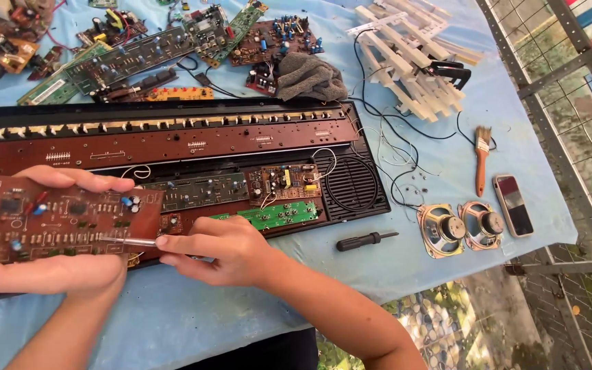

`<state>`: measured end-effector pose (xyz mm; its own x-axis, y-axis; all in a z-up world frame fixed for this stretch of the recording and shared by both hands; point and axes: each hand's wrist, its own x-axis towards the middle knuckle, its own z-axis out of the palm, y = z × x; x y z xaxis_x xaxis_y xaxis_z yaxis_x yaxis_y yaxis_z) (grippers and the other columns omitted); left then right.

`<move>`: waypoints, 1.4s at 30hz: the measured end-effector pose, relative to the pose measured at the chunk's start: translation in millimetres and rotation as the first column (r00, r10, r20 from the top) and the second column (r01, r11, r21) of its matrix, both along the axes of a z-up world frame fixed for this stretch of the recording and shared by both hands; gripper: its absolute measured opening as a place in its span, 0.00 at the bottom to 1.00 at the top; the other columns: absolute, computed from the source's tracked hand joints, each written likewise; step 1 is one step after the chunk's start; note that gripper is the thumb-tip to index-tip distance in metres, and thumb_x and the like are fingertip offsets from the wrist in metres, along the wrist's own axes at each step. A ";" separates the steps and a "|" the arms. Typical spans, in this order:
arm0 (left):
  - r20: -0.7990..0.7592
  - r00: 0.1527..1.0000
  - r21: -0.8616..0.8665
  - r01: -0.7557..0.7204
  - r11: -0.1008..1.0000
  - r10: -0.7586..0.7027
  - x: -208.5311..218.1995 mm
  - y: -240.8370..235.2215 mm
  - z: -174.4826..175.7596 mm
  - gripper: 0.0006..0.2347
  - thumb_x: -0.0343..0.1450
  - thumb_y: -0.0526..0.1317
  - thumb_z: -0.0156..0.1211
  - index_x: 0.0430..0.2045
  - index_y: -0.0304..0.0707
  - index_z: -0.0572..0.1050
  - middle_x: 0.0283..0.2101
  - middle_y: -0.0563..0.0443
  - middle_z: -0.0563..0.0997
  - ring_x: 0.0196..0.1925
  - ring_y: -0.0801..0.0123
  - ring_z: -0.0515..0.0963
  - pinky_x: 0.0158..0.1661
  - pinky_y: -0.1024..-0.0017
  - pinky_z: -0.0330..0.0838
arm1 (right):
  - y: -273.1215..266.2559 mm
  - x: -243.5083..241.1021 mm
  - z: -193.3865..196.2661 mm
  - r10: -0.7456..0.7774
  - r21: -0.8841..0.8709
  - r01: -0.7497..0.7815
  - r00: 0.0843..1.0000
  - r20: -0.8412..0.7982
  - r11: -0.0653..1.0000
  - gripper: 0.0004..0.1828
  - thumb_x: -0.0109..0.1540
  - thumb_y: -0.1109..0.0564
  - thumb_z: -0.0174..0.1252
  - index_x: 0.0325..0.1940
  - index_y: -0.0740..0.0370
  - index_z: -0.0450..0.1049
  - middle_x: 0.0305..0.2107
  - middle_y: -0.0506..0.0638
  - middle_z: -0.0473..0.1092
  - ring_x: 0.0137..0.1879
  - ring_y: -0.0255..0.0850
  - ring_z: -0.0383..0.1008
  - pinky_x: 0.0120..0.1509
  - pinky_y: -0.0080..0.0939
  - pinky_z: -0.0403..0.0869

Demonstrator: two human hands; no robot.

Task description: The person holds a small brown circuit board and uses a screwdriver to adjust components on it. The person repeatedly rotates the board and continues to work on different areas of the board throughout the clip.

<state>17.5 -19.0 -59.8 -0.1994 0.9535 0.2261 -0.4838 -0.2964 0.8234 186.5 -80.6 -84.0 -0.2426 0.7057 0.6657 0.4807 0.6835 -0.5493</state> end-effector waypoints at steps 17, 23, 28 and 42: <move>-0.046 0.999 0.015 0.025 1.000 -0.024 -1.7 1.1 2.7 0.37 0.58 0.79 0.49 0.41 0.45 0.69 0.36 0.53 0.74 0.38 0.65 0.80 0.49 0.63 0.85 | 2.0 4.6 7.8 0.036 -0.027 -0.036 0.999 -0.014 0.999 0.18 0.60 0.68 0.71 0.52 0.56 0.79 0.27 0.45 0.69 0.26 0.36 0.64 0.32 0.37 0.66; 0.026 1.000 0.053 -0.009 0.999 0.007 5.3 -2.4 10.7 0.36 0.57 0.78 0.43 0.35 0.43 0.71 0.31 0.52 0.74 0.31 0.61 0.79 0.40 0.64 0.82 | -1.8 0.4 10.4 -0.063 0.173 0.041 0.991 0.122 0.984 0.17 0.58 0.68 0.71 0.49 0.59 0.80 0.24 0.45 0.66 0.24 0.37 0.61 0.29 0.38 0.64; 0.151 0.988 0.088 -0.041 0.995 0.027 8.1 -0.9 14.0 0.35 0.58 0.76 0.40 0.32 0.42 0.72 0.30 0.52 0.74 0.28 0.61 0.78 0.36 0.64 0.80 | -2.5 -9.8 10.1 0.053 -0.036 -0.056 0.994 -0.095 0.998 0.15 0.57 0.70 0.68 0.47 0.63 0.80 0.22 0.46 0.68 0.21 0.37 0.60 0.25 0.35 0.61; 0.366 0.906 0.181 0.152 0.972 -0.210 3.1 8.6 -12.3 0.35 0.65 0.74 0.38 0.36 0.36 0.71 0.32 0.45 0.77 0.35 0.53 0.82 0.39 0.58 0.76 | 2.1 -9.5 3.9 0.007 -0.187 -0.044 0.981 -0.192 0.981 0.10 0.54 0.70 0.66 0.39 0.67 0.80 0.21 0.46 0.70 0.20 0.33 0.58 0.23 0.32 0.59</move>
